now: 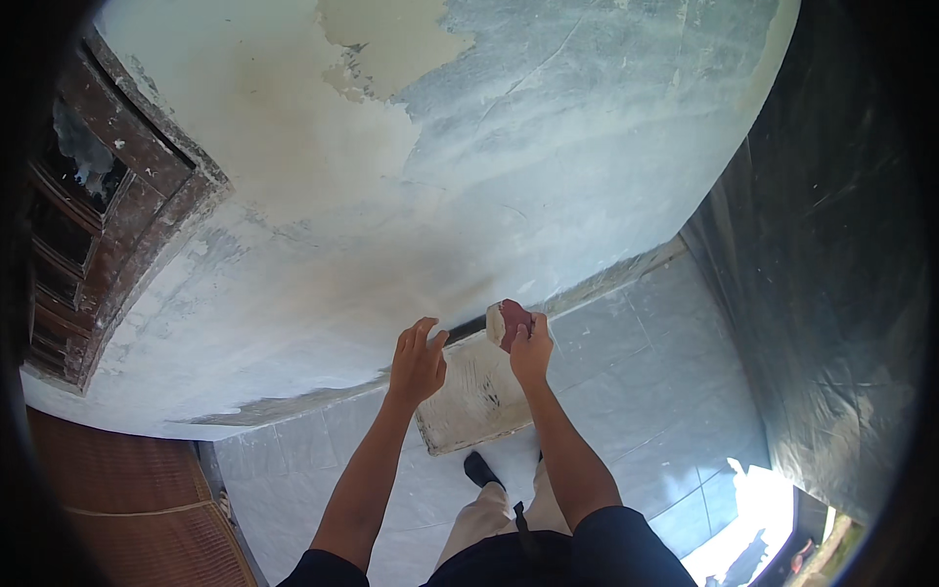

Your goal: The person applies plaster to a damaged section of a wall using a putty knife.

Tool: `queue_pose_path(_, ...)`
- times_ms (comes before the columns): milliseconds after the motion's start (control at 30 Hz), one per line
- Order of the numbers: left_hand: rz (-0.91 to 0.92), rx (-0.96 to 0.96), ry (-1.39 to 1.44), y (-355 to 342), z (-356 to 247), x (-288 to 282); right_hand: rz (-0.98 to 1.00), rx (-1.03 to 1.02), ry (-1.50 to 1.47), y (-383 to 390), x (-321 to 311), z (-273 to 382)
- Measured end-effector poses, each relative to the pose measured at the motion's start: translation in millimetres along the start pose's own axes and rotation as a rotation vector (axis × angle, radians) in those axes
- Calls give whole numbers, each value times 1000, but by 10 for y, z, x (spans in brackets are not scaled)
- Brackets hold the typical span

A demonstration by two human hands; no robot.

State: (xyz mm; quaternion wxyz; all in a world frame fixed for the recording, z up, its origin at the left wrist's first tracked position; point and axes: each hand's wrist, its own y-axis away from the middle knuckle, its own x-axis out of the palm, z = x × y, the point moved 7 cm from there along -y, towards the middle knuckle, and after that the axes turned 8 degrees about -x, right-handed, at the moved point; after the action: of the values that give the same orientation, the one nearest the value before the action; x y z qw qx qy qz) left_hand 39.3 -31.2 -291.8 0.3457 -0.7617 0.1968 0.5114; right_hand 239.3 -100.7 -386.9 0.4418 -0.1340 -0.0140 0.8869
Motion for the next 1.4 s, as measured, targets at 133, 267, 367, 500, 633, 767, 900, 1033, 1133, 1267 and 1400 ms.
queue_pose_path(133, 195, -77, 1, 351, 73, 455, 82, 96, 91, 310, -19, -432)
queue_pose_path(267, 405, -121, -85, 772, 169, 945, 176, 153, 196, 598, -37, -739)
queue_pose_path(367, 522, -143, -90, 1064, 214, 1220, 200, 156, 226, 767, -60, -960)
queue_pose_path(500, 641, -185, -68, 1271, 256, 1452, 269, 207, 230, 831, 31, -1163)
queue_pose_path(633, 687, -215, -37, 1351, 286, 1594, 355, 65, 238, 731, 273, -1088)
queue_pose_path(767, 713, -246, -5, 1432, 309, 1683, 515, -2, 309, 662, 527, -1017)
queue_pose_path(900, 747, -260, 12, 1565, 349, 1745, 499, -12, 230, 656, 601, -1001)
queue_pose_path(1033, 766, -286, 25, 1699, 409, 1759, 517, 20, 280, 655, 625, -1084)
queue_pose_path(1133, 770, -293, 26, 1781, 458, 1769, 513, 23, 309, 683, 636, -1175)
queue_pose_path(1267, 785, -311, 42, 1821, 450, 1789, 521, 21, 358, 699, 670, -1316)
queue_pose_path(1400, 791, -329, 39, 1855, 439, 1788, 512, -59, 213, 684, 754, -1364)
